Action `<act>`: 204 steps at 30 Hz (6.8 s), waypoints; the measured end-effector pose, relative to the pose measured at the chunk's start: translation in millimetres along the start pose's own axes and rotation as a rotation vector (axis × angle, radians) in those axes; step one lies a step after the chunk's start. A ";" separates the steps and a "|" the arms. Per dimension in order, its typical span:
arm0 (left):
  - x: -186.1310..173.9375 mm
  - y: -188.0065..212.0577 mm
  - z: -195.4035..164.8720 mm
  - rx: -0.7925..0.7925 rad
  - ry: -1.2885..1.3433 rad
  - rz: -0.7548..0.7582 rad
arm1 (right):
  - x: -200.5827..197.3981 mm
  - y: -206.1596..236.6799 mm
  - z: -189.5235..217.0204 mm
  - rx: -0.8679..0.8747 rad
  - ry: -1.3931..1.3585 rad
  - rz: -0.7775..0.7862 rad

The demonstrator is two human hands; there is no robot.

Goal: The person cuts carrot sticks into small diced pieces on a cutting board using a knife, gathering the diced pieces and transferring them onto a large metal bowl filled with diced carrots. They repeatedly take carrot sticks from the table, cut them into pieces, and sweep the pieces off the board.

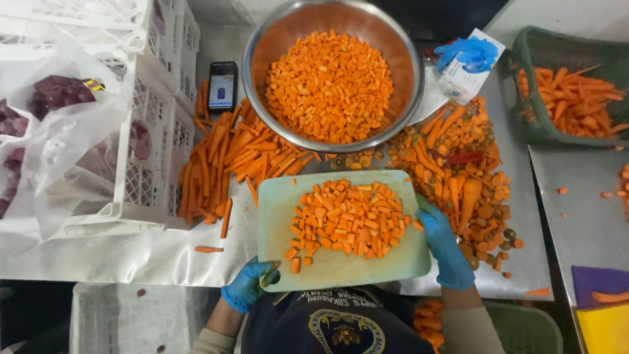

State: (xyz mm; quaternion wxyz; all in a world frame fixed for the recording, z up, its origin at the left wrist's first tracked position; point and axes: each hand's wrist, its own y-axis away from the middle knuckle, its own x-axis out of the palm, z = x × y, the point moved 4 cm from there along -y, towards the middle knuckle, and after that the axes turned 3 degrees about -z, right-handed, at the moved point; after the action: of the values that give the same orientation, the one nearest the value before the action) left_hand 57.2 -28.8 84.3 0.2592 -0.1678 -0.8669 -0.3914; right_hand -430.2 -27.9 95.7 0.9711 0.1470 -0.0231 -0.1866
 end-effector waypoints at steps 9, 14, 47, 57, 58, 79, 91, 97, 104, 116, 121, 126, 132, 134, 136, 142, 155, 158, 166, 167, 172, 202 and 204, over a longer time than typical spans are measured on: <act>83.1 -42.2 -193.6 0.081 -0.018 -0.343 | 52.6 -70.9 221.6 0.073 -0.021 0.163; 170.2 -132.4 -289.7 0.215 0.431 0.217 | 55.2 -184.1 263.2 -0.123 0.165 0.131; -58.3 92.8 -83.2 0.305 0.119 -0.497 | 73.1 -125.2 70.4 0.093 -0.082 0.091; -53.6 26.4 -10.2 0.168 0.036 -0.019 | 24.0 -83.6 162.0 -0.453 0.666 -0.175; -54.9 16.0 -2.7 0.185 0.000 0.004 | 9.6 -69.4 139.8 -0.306 0.662 -0.171; -24.9 -47.8 -23.5 0.308 -1.579 -0.593 | -19.3 55.5 -4.2 -0.090 0.900 -0.042; 66.7 -161.1 -132.1 0.643 -1.935 -0.571 | 93.6 37.2 -79.5 -0.091 0.841 0.057; 92.3 -203.1 -176.4 0.621 -1.965 -0.236 | 84.8 38.9 -85.8 -0.222 0.837 0.033; 87.8 -202.2 -175.2 0.909 -2.250 0.091 | 78.8 42.6 -89.3 -0.099 0.916 0.047; 79.4 -182.7 -109.1 0.948 -1.777 -0.441 | 97.8 27.1 -77.1 -0.140 0.902 0.001; 74.0 -158.0 -69.7 0.726 -1.488 -0.576 | 105.3 21.3 -66.6 -0.145 0.846 0.047; 100.4 -128.1 -27.6 0.878 -1.593 -0.234 | 120.2 29.7 -66.2 -0.300 0.842 0.178; 87.0 -121.7 -13.9 0.756 -1.240 -0.250 | 139.0 40.2 -96.5 -0.314 1.053 0.254; 86.1 -125.5 -7.1 0.794 -1.226 -0.249 | 141.6 44.2 -100.1 -0.336 1.068 0.261; 92.0 -133.2 -1.9 0.912 -1.294 -0.237 | 140.1 46.0 -100.9 -0.268 1.101 0.260; 106.1 -162.5 8.4 0.621 -1.245 -0.369 | 129.8 41.2 -86.6 -0.243 0.941 0.185; 128.2 -170.6 -7.4 0.670 -1.244 -0.219 | 115.7 47.8 -86.7 -0.399 1.023 0.187; 129.7 -173.6 -5.6 0.691 -1.301 -0.263 | 110.2 49.8 -84.7 -0.554 1.049 0.225; 125.5 -189.1 -2.4 0.595 -1.226 -0.331 | 119.9 52.2 -79.2 -0.479 1.096 0.094; 125.2 -188.1 -0.7 0.598 -1.192 -0.348 | 124.2 53.7 -76.2 -0.513 1.127 0.106; 128.6 -186.0 2.0 0.590 -1.193 -0.426 | 128.2 57.0 -61.7 -0.507 1.219 0.161; -38.5 -57.1 -206.1 0.735 -1.743 -1.341 | 122.8 24.5 -100.6 -0.098 0.950 0.174; -43.0 -67.7 -226.8 0.572 -1.702 -1.372 | 114.4 22.5 -96.9 -0.115 0.893 0.178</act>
State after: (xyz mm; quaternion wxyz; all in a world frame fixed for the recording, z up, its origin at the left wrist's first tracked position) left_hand 130.7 -249.4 146.1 -0.6565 0.1972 -0.7281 0.0033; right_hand -306.2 -23.4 8.6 0.9047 0.1563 0.3957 -0.0219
